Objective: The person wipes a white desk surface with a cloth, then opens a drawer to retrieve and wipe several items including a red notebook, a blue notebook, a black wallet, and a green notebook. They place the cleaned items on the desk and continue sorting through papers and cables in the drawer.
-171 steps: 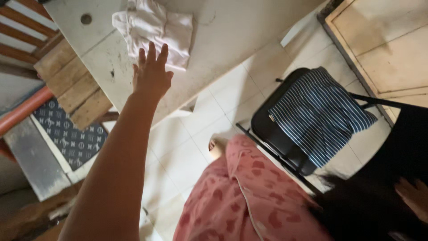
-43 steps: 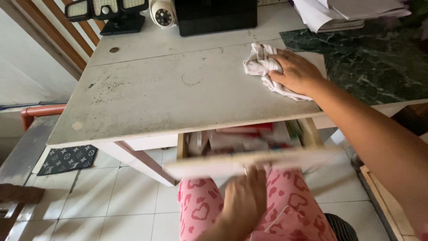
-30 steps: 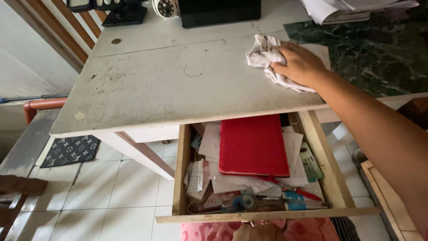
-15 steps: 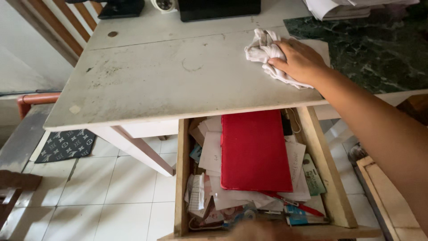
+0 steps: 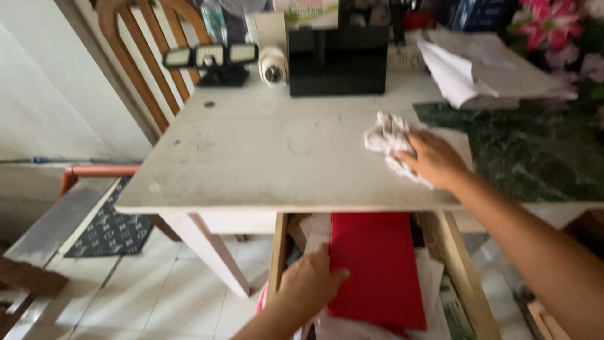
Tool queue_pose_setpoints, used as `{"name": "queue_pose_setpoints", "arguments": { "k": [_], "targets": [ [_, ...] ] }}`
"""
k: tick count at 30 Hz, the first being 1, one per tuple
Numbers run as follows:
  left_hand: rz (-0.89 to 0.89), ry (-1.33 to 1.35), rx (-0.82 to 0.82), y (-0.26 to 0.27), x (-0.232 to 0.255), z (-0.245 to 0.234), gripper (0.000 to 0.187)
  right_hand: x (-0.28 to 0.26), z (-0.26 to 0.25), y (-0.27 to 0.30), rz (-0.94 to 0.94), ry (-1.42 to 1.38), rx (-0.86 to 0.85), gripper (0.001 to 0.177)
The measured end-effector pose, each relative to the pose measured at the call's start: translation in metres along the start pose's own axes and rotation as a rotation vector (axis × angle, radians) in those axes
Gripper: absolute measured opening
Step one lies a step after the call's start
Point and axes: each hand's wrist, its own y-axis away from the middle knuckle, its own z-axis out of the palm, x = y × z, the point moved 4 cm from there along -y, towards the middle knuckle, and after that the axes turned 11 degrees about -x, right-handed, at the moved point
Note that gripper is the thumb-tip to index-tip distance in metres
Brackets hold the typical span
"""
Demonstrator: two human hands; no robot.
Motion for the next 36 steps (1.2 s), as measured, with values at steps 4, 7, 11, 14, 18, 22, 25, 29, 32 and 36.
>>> {"name": "queue_pose_setpoints", "arguments": {
  "k": [4,7,11,14,18,22,25,29,32,36],
  "targets": [
    [-0.098,0.169,-0.119,-0.016,-0.007,0.000,0.064,0.006,0.007,-0.005,0.014,0.076,0.031,0.067],
    [-0.113,0.282,-0.303,-0.025,-0.009,0.000,0.069,0.010,0.015,-0.007,-0.038,0.132,0.088,0.068],
    [-0.167,0.487,-0.505,-0.025,-0.001,0.011,0.066,0.012,0.017,-0.006,-0.051,0.113,0.099,0.068],
    [-0.189,0.851,-0.503,-0.028,0.001,0.030,0.060,0.010,0.015,-0.005,-0.081,0.115,0.131,0.067],
    [-0.070,1.199,-0.430,-0.037,-0.022,0.071,0.054,0.009,0.014,-0.003,-0.073,0.127,0.101,0.065],
    [0.431,0.976,-0.163,-0.009,-0.040,0.068,0.045,0.010,0.015,-0.004,-0.096,0.110,0.129,0.065],
    [0.157,1.294,-0.312,0.018,-0.034,0.032,0.048,0.010,0.015,-0.005,-0.103,0.109,0.139,0.064],
    [0.195,0.989,-0.208,0.071,-0.009,-0.072,0.052,0.007,0.011,-0.004,-0.073,0.098,0.103,0.066],
    [0.392,0.258,0.109,0.076,0.024,-0.133,0.044,-0.002,-0.005,0.004,0.024,-0.417,0.010,0.068],
    [0.783,-0.751,0.555,0.026,0.059,-0.167,0.019,-0.026,-0.031,0.032,0.151,-1.418,-0.161,0.073]
  ]
}}
